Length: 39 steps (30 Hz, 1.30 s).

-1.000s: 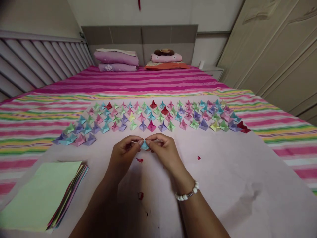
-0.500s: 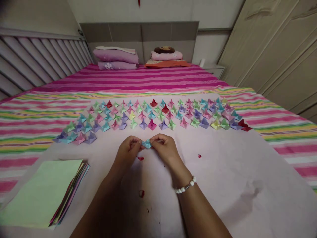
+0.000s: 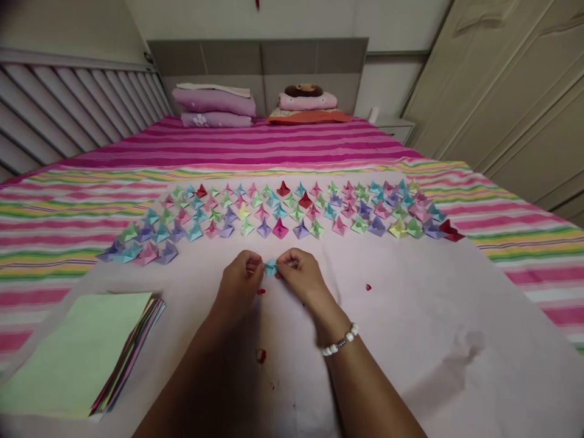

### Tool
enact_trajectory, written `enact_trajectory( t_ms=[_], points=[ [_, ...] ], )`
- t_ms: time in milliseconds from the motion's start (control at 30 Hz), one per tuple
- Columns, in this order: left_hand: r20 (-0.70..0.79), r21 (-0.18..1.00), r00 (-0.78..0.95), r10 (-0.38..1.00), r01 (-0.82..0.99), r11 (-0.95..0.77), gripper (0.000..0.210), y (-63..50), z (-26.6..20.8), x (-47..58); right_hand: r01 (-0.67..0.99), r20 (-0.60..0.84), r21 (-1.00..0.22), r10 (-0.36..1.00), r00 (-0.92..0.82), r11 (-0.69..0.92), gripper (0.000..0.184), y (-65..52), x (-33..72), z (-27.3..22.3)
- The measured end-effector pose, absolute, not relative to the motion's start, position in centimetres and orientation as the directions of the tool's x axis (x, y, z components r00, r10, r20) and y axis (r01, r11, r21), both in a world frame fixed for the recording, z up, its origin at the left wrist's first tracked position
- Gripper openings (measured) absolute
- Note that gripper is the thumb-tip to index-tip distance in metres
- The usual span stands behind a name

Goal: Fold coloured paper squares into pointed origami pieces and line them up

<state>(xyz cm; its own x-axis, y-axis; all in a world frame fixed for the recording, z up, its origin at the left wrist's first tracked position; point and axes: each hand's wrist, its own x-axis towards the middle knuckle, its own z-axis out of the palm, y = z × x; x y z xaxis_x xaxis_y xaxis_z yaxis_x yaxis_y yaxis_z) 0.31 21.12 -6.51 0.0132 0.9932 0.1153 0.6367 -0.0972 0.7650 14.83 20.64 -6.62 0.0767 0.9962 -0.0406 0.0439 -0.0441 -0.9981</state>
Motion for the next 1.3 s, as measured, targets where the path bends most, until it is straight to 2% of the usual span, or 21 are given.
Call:
enact_trajectory(
  t_ms=[300, 600, 867, 1033, 1200, 1300],
  points=[
    [0.148, 0.696, 0.027, 0.989, 0.708, -0.123, 0.006, 21.0, -6.5, 0.4, 0.144, 0.017, -0.989, 0.998, 0.060, 0.008, 0.009, 20.8, 14.6, -6.7],
    [0.171, 0.726, 0.018, 0.985, 0.674, -0.139, 0.018, 21.3, -7.3, 0.5, 0.216, 0.049, -0.976, 0.996, 0.074, 0.032, 0.008, 21.0, 14.8, -7.3],
    [0.211, 0.766, 0.026, 0.977, 0.617, -0.181, 0.013, 21.4, -7.8, 0.8, 0.248, 0.071, -0.967, 0.995, 0.065, 0.053, 0.008, 21.0, 14.8, -7.1],
    [0.191, 0.778, 0.061, 0.980, 0.600, -0.189, 0.019, 21.5, -7.3, 0.4, 0.269, 0.076, -0.961, 0.995, 0.061, 0.057, 0.010, 21.0, 14.8, -7.2],
    [0.225, 0.683, 0.228, 0.947, 0.656, -0.321, 0.025, 21.3, -6.2, -0.2, 0.310, 0.093, -0.948, 0.994, 0.050, 0.073, 0.014, 20.9, 14.8, -7.0],
    [0.193, 0.635, 0.276, 0.942, 0.697, -0.334, 0.030, 21.3, -6.1, -0.3, 0.348, 0.122, -0.932, 0.992, 0.042, 0.100, 0.018, 20.8, 14.8, -6.7]
  ],
)
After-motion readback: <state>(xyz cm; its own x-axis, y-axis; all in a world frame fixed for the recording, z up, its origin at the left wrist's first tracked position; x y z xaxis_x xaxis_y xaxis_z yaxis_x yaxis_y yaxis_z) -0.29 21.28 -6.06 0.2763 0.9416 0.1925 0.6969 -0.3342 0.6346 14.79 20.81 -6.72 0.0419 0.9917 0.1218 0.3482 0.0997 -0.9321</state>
